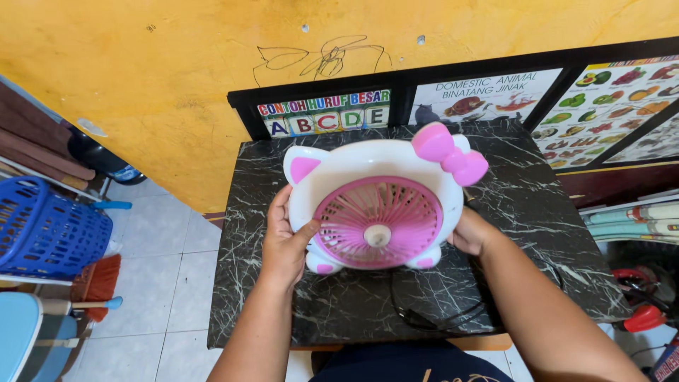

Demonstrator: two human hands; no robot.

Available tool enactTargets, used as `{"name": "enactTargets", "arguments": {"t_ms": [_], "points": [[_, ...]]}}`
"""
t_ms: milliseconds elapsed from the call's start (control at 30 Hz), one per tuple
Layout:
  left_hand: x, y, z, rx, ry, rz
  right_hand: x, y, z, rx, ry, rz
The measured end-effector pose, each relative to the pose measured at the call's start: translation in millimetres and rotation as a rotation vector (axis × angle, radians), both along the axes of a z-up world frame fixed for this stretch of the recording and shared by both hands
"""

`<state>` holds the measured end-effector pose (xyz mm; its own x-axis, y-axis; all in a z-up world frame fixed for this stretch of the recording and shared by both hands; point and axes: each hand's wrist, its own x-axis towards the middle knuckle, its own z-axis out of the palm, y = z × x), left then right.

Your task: The person assembles a small Hello Kitty-shaped desk fan by inserting the motor and fan blade into the housing, attaching the pink front grille, and securing the central cap with a screwdriver. The fan is placed on a dark marble-patterned table.

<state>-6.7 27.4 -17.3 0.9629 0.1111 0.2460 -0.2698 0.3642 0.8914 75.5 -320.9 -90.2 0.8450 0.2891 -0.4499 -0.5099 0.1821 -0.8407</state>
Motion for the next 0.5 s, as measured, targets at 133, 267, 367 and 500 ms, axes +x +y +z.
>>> {"name": "enactTargets", "arguments": {"t_ms": [133, 267, 367, 500], "points": [[12, -1, -12, 0.052, 0.003, 0.033, 21, 7, -10, 0.163, -0.014, 0.006], [29, -5, -28, 0.154, -0.075, 0.078, 33, 15, 0, 0.078, -0.073, -0.177], [49, -9, -38, 0.207, -0.097, 0.089, 31, 7, 15, 0.165, -0.136, -0.197], [74, -10, -49, 0.313, -0.138, 0.112, 26, -4, 17, 0.090, -0.303, -0.264]]}}
